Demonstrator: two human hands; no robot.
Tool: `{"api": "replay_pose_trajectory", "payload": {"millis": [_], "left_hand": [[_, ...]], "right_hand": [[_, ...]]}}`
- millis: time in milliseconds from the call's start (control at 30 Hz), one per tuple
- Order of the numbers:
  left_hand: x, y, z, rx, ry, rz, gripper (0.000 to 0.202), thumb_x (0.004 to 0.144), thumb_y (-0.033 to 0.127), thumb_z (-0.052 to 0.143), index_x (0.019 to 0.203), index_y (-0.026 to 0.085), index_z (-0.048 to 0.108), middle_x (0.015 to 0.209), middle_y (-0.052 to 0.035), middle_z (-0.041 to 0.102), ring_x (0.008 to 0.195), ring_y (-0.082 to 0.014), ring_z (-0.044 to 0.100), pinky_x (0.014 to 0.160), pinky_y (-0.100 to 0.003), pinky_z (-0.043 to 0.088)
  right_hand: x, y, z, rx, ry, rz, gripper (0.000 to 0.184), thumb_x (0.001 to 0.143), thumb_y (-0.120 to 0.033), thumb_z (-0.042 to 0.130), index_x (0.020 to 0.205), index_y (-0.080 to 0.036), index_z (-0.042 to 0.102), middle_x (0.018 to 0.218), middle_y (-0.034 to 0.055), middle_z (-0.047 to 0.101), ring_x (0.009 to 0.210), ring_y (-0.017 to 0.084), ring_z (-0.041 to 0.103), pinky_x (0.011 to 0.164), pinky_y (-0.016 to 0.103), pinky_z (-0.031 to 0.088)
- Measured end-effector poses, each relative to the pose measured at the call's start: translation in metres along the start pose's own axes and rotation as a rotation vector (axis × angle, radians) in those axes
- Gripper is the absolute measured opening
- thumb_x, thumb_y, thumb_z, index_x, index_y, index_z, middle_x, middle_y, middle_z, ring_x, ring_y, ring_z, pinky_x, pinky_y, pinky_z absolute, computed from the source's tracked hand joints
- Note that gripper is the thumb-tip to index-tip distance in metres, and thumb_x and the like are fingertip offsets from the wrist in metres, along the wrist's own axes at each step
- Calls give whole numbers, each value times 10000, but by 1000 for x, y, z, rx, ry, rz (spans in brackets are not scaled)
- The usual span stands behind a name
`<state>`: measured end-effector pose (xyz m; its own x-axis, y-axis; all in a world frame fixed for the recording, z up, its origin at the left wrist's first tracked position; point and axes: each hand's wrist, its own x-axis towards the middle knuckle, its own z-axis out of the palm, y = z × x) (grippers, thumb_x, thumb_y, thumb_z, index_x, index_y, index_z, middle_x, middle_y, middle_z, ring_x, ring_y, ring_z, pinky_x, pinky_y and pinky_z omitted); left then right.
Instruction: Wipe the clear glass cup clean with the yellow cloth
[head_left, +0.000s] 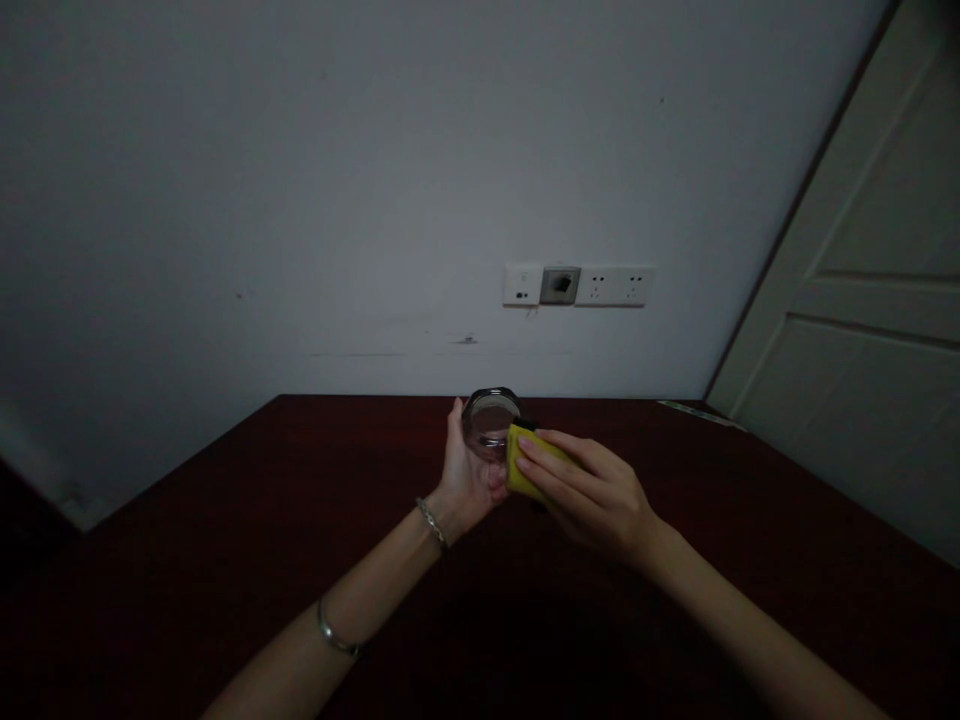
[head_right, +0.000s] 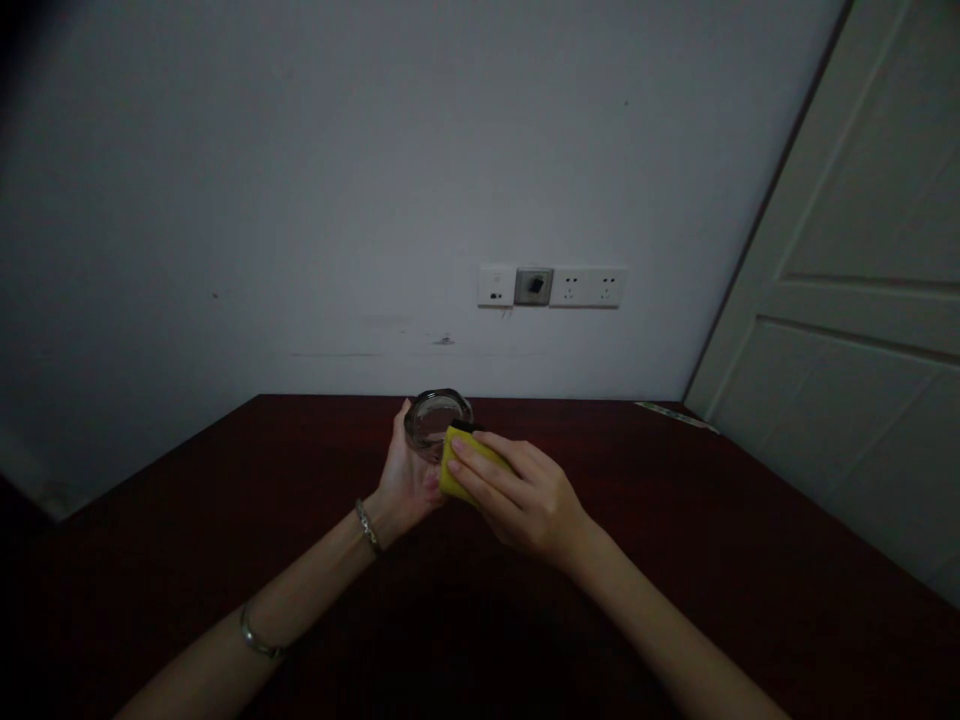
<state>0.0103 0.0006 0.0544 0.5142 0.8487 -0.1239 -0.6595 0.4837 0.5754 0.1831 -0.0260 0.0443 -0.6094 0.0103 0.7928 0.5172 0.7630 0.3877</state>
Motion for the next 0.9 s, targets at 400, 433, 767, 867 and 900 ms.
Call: {"api": "replay_pose_trajectory", "payload": {"millis": [400, 433, 767, 867, 900], "left_hand": [[-1, -7, 2, 11, -26, 110, 712, 852, 698, 250, 791, 127, 671, 675, -80, 663, 612, -158, 614, 557, -233, 456], [-1, -8, 4, 19, -17, 117, 708, 852, 698, 254, 798, 128, 670, 676, -80, 662, 619, -161, 614, 560, -235, 454], [4, -14, 2, 137, -75, 133, 686, 812, 705, 363, 720, 93, 659, 609, -72, 622, 529, -125, 548, 499, -204, 386], [4, -12, 0, 165, -75, 165, 650, 818, 675, 384, 770, 94, 671, 624, -74, 633, 521, -126, 545, 494, -207, 381], [4, -11, 0, 172, -78, 180, 629, 815, 664, 402, 785, 97, 673, 630, -72, 637, 517, -125, 541, 490, -209, 378]], "right_hand": [[3, -3, -1, -17, -56, -28, 301, 885, -108, 506, 1171, -144, 591, 1178, 73, 660, 1210, 200, 507, 916, 377, 456], [3, -4, -1, -15, -63, -30, 303, 892, -108, 492, 1178, -145, 587, 1188, 72, 654, 1218, 197, 500, 917, 376, 455], [12, -14, -5, -21, -115, -88, 326, 952, -119, 355, 1149, -152, 612, 1210, 12, 642, 1167, 175, 529, 884, 345, 457], [15, -15, -8, -33, -118, -101, 328, 954, -121, 350, 1147, -144, 614, 1209, 14, 643, 1142, 172, 543, 877, 346, 458], [16, -15, -9, -35, -119, -108, 331, 955, -123, 344, 1146, -140, 615, 1207, 19, 644, 1136, 170, 546, 874, 346, 459]]}}
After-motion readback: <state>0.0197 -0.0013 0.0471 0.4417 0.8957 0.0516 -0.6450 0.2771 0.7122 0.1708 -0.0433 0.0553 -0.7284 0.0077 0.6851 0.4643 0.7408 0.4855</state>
